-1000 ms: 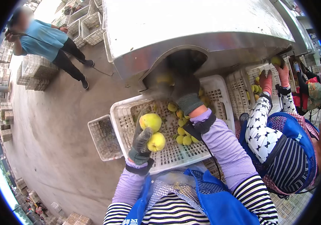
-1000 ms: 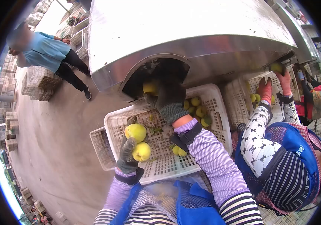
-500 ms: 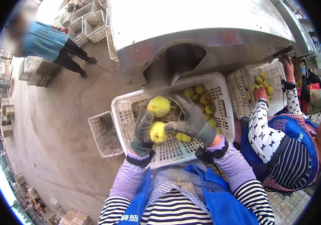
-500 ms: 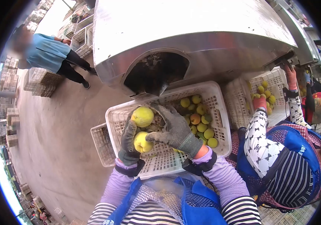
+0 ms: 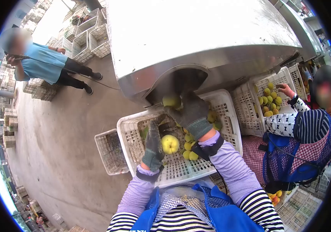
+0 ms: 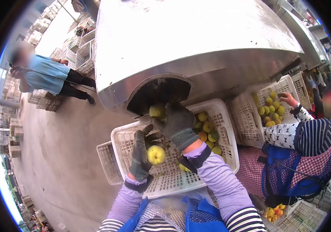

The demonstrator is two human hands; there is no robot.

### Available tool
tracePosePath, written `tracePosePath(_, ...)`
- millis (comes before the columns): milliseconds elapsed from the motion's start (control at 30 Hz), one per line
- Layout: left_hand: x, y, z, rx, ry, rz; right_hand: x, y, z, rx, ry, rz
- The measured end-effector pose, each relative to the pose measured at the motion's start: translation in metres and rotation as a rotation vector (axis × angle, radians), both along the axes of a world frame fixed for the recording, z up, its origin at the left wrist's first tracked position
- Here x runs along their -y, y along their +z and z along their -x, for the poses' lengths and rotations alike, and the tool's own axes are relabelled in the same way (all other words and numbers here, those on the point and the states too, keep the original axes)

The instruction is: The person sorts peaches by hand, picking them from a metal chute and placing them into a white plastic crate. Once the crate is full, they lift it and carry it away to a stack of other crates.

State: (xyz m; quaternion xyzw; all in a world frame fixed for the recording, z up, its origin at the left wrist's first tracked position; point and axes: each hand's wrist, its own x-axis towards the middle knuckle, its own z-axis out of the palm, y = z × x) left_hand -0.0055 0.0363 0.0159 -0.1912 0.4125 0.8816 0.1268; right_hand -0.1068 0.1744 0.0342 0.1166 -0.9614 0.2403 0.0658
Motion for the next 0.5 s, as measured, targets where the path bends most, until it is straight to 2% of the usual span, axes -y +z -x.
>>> tracePosePath(33,0.002,-0.001,-0.003,-0.095,0.004,0.158,0.004,-0.008,0.007,0.047,-0.015,-0.066)
tracePosePath(67,0.001,0.000,-0.005,-0.183,0.006,0.316,0.007,-0.013,0.018,0.080,-0.025,-0.022)
tracePosePath(167,0.008,-0.021,-0.014,-0.138,-0.004,0.163,0.021,-0.029,0.052,-0.370,0.028,-0.161)
tracePosePath(267,0.013,-0.039,-0.002,0.062,0.053,-0.211,0.023,-0.022,0.066,-0.217,0.025,-0.100)
tracePosePath(300,0.013,-0.045,-0.001,0.011,0.068,-0.149,0.018,-0.023,0.057,-0.150,0.058,0.020)
tracePosePath(333,0.010,-0.046,-0.001,0.028,0.118,-0.220,0.010,-0.021,0.052,-0.095,0.091,0.142)
tracePosePath(367,0.009,-0.043,-0.001,0.040,0.162,-0.288,0.006,0.010,0.034,0.133,0.096,0.269)
tracePosePath(400,0.009,-0.040,-0.001,0.001,0.135,-0.238,0.001,0.041,0.017,0.352,0.066,0.382)
tracePosePath(467,0.006,-0.030,0.002,-0.078,0.090,-0.141,-0.017,0.033,-0.029,0.173,0.420,0.286)
tracePosePath(500,0.004,-0.019,0.001,-0.090,0.068,-0.073,-0.019,0.022,-0.049,0.123,0.420,0.223)
